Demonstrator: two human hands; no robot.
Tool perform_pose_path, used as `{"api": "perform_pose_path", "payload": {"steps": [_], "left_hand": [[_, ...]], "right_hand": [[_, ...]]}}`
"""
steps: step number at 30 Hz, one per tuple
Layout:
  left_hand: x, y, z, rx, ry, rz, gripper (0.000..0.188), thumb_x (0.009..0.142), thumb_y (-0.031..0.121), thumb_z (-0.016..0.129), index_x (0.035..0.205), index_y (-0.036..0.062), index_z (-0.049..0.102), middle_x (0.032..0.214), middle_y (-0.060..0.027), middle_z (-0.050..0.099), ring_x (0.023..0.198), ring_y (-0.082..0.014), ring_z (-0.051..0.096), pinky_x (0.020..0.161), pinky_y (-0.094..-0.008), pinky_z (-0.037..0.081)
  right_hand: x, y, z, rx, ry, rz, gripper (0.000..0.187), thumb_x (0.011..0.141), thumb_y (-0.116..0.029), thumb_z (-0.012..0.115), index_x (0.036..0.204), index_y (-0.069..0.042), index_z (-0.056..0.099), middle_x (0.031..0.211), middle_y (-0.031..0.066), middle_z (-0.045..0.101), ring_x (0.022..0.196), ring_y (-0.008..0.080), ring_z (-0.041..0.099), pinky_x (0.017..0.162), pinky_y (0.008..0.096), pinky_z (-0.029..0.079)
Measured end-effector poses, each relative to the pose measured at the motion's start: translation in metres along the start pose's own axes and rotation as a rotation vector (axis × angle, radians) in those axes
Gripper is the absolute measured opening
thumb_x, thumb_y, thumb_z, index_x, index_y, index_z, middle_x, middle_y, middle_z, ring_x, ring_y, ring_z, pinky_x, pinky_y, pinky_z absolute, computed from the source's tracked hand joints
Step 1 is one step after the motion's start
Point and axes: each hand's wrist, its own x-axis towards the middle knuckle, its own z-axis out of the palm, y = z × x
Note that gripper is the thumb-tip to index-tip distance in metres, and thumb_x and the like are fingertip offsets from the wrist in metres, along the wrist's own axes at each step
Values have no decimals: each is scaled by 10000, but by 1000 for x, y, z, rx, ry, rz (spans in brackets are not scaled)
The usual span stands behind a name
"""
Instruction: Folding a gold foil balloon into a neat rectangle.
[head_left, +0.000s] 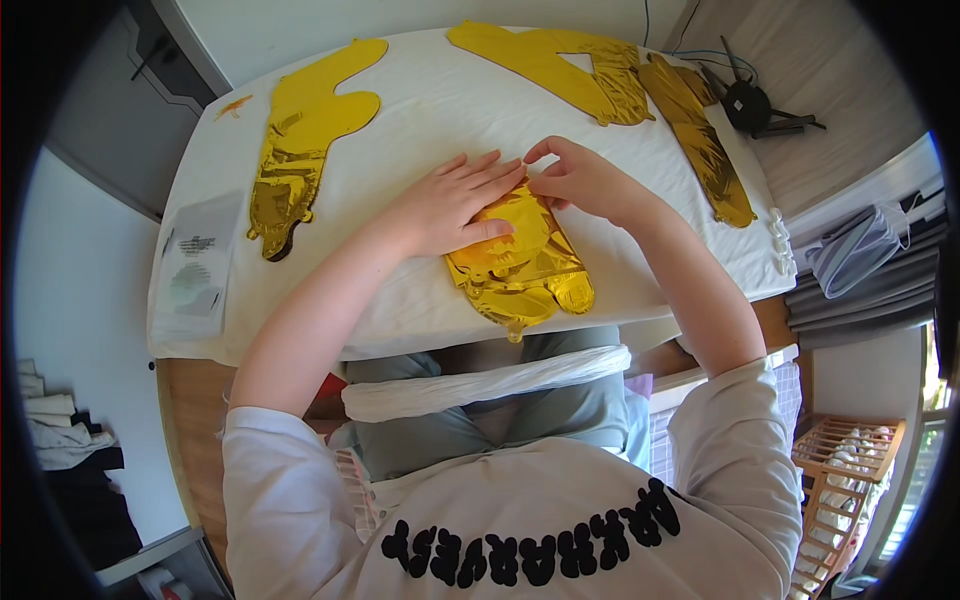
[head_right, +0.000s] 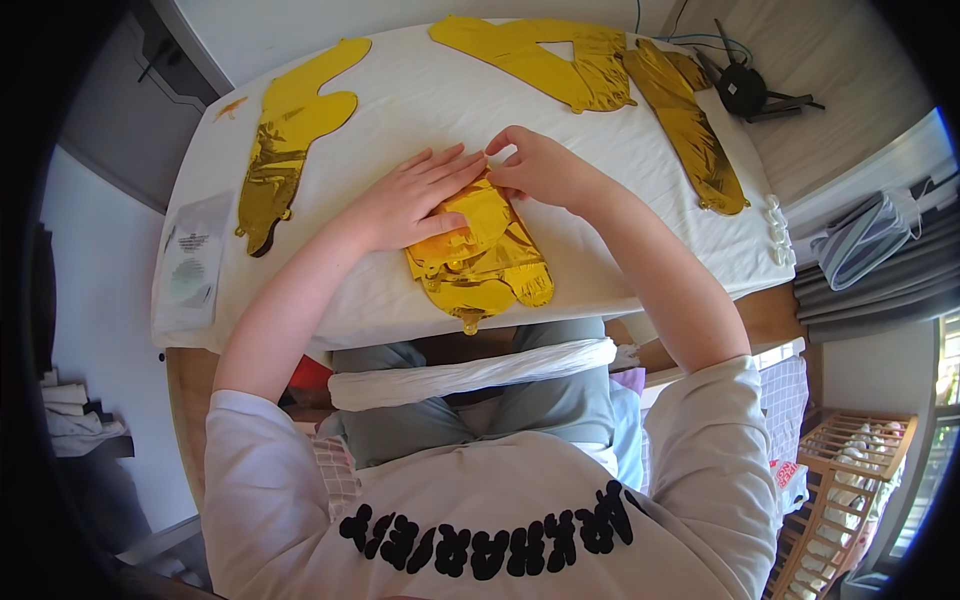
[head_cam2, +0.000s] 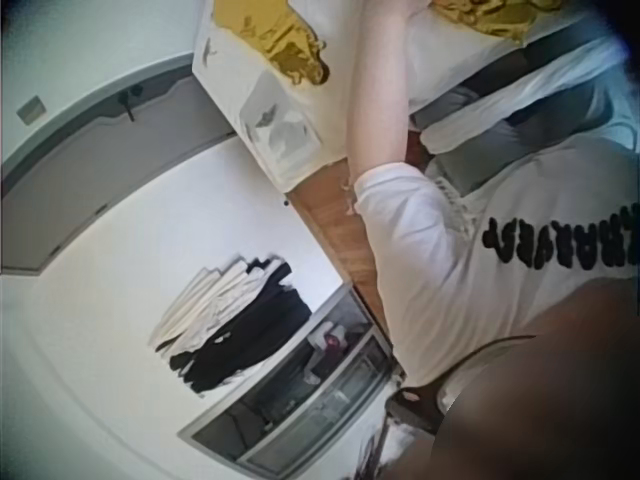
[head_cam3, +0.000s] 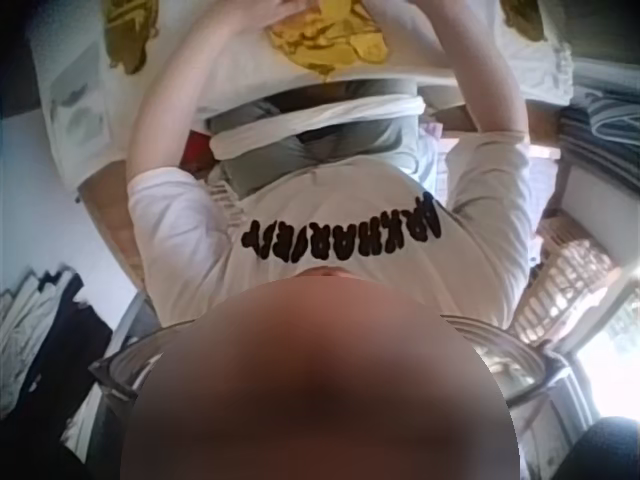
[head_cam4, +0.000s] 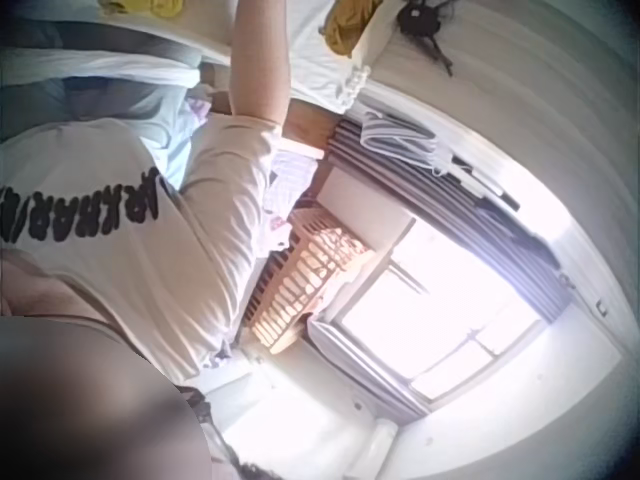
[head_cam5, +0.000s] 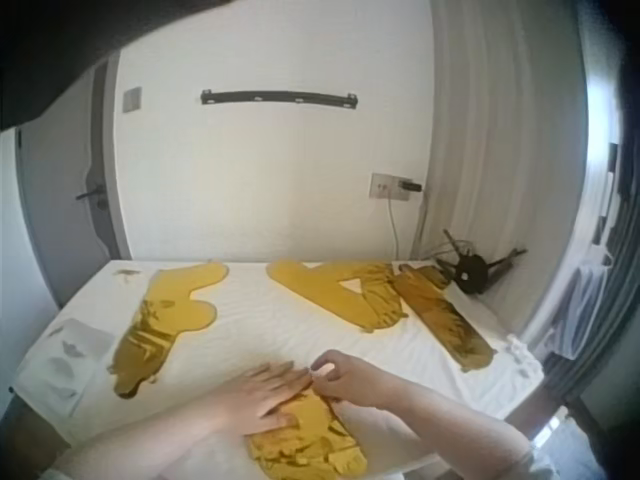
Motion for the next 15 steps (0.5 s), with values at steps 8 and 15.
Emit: {"api": "perform_pose_path", "payload": {"steps": [8,15], "left_hand": [[0,-4,2,10,35,36,761,1056,615,424,1630,124,334,1670,-68,382,1573,-293,278,1292,-495,198],[-1,-6,1,-29,28,28,741,1056,601,440,1624,133,351,1671,-59,382,1570,-295,288,1292,-504,196]], "right_hand": [[-4,37,-1,-45,-21,-383,287,976,-6,594,1254,-29,666,1054,84,739,992,157,675,873,300,543],[2,37,-12,-567,62,-924,329,824,-11,722,1138,-92,773,984,121,722,898,294,664,837,406,561]]}}
